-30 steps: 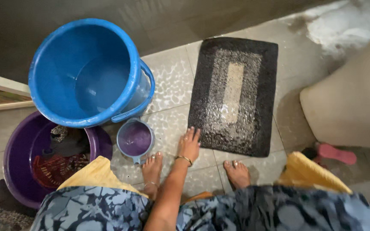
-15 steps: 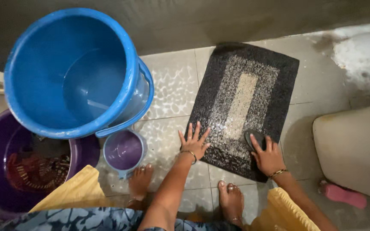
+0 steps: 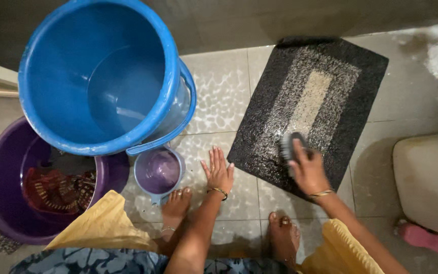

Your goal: The person scrubs a small dark rug on the floor using a brush and soapy water from a bucket, then rinses it by pouring water from a smaller container and wringing it out.

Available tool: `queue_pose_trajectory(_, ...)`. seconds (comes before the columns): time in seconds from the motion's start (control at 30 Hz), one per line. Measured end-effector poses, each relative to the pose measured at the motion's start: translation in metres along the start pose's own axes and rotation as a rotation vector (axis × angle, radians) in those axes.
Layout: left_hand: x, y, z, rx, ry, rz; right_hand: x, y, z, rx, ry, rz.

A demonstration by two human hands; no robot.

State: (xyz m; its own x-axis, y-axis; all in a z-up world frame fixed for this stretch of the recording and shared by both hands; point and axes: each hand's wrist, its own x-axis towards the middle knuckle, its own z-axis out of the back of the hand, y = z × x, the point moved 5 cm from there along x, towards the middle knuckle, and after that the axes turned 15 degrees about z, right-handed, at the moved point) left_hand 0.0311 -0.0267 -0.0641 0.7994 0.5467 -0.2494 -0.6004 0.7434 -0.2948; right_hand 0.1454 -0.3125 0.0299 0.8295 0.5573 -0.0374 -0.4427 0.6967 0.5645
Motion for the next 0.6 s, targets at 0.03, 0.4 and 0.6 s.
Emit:
queue_pose_trajectory(0.03,0.002,0.002,-0.003,-0.022,0.026,0.035,0.006,0.022,-0.016,0.043,0.115,0.008)
queue_pose_trajectory(0.4,0.014,-0.004,-0.014,0.072,0.204,0.151,0.078,0.025,-0.008,-0.297,0.055,0.249)
queue_pose_trajectory(0.6,0.016,0.002,-0.027,0.072,0.213,0.144,0.056,0.086,-0.031,0.628,0.122,-0.402)
